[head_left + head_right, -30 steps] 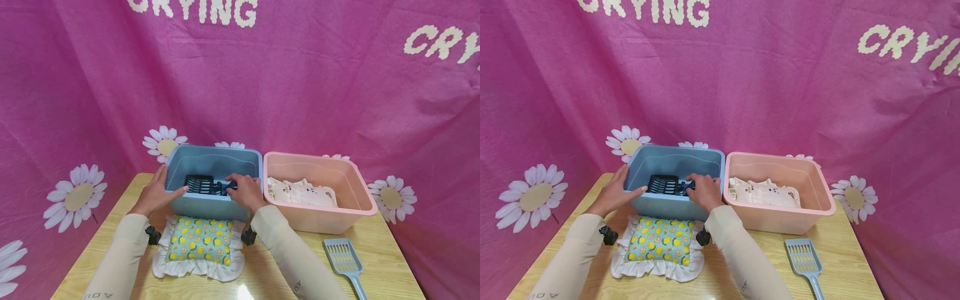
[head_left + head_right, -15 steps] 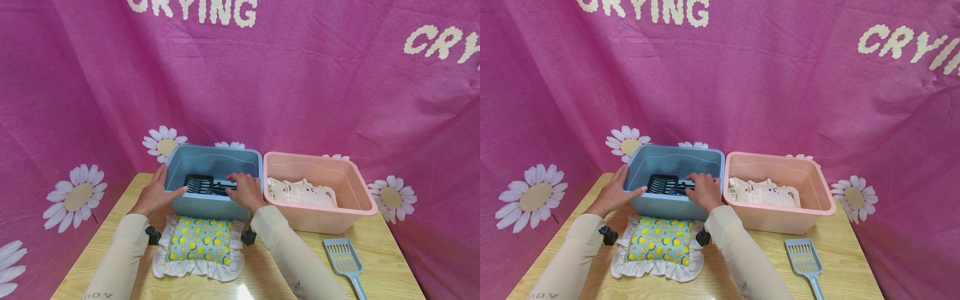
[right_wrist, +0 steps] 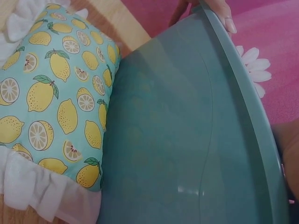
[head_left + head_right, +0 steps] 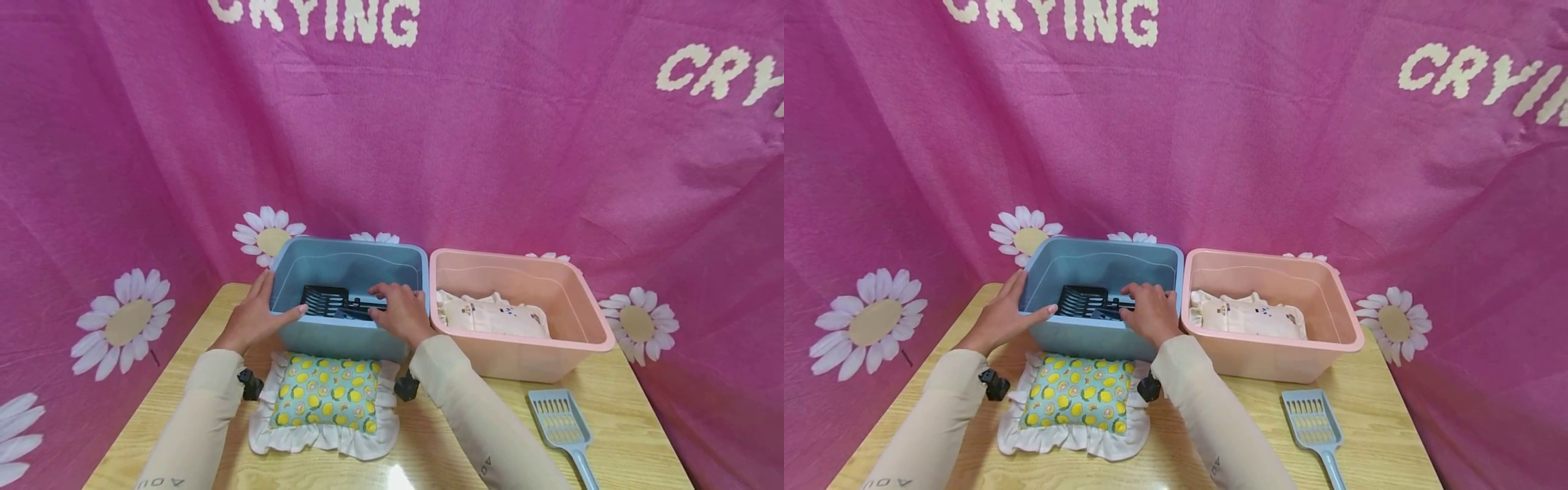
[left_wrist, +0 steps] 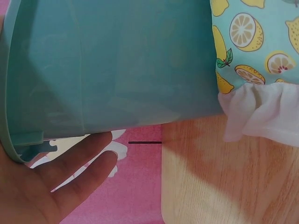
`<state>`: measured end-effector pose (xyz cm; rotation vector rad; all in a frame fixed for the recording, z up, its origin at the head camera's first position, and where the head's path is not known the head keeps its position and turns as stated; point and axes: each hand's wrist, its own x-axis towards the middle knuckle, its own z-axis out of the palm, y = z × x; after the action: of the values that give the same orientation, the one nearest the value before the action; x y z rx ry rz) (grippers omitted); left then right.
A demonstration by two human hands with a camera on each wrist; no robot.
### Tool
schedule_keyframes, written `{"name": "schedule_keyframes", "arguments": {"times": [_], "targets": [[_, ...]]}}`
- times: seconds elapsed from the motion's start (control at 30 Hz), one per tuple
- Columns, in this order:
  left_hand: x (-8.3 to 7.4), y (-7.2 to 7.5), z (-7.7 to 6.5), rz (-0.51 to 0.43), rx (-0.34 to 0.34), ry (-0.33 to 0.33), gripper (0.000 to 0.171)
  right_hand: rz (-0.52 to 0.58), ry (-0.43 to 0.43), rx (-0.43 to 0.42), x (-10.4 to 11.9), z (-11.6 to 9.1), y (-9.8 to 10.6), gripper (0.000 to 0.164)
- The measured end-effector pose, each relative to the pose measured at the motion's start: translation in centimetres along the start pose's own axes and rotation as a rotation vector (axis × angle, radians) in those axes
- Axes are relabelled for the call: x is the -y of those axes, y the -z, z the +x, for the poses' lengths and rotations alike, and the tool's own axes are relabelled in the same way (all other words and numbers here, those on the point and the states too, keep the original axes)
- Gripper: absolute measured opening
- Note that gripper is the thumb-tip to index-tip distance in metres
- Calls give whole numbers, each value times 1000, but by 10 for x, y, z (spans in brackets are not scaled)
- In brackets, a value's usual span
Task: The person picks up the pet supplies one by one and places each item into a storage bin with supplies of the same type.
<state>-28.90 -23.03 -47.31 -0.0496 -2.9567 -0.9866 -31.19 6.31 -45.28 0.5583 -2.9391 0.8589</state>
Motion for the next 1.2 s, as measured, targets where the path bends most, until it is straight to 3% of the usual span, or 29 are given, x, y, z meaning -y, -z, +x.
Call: {"name": "schedule_keyframes", "arguments": {"times": [0.53,0.7,0.9,1.2], "targets": [[-1,2,-3,-13,10,21,117,5,22,-22,-2,-1,0,46],[-4,1,-3,-24,10,27,117,-6,49,-11,-4,-4,7,45],[-5,0,-4,-26,15,37,117,9,23,7,-9,-10,13,47],[-2,0,-2,-20,12,31,118,64,60,-20,-16,-21,27,47]]}}
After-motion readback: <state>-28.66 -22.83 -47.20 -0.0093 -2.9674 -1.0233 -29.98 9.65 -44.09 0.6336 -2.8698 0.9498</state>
